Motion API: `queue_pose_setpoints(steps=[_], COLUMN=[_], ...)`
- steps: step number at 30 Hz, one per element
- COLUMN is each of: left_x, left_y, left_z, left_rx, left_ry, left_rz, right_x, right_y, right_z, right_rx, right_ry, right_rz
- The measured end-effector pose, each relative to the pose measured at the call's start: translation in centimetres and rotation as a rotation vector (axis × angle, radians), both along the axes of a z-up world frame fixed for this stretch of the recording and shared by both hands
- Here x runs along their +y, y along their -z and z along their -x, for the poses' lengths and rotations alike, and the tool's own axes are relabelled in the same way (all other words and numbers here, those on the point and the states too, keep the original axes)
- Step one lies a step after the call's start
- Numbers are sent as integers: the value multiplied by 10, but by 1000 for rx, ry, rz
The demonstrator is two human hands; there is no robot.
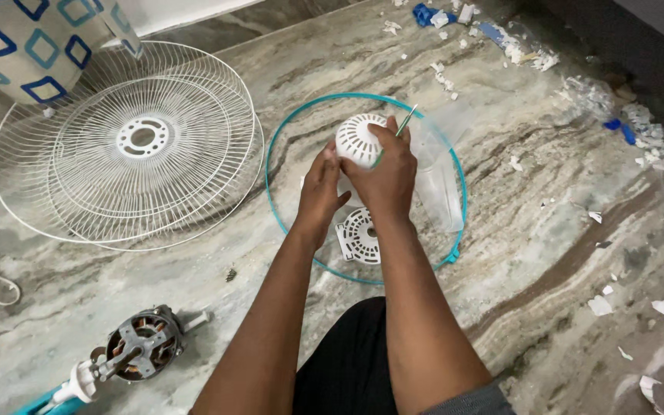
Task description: The person disassembles a teal electric fan by removing screws from the rear motor housing with a screwdriver, then detaching the motor assembly from the fan stand. The fan cage, blades, and other parts remain on the floor.
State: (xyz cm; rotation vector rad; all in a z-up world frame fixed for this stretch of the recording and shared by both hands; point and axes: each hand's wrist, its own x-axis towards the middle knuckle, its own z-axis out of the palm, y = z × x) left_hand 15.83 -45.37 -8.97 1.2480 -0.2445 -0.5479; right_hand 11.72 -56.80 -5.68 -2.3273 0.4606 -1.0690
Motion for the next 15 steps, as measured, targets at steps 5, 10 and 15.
queue_pose_setpoints(steps=[5, 10, 15], left_x=[-1, 3, 3], left_y=[4, 7, 5], left_z=[-3, -7, -9], left_rx=[100, 98, 134], left_ry=[-17, -23, -38], left_rz=[-17, -6, -14], right_x=[-6, -11, -8], right_y=[19, 25, 16], right_z=[-9, -13, -9], right_rx=[11, 28, -26], right_ry=[-72, -66, 47], right_rz=[-165, -148, -183])
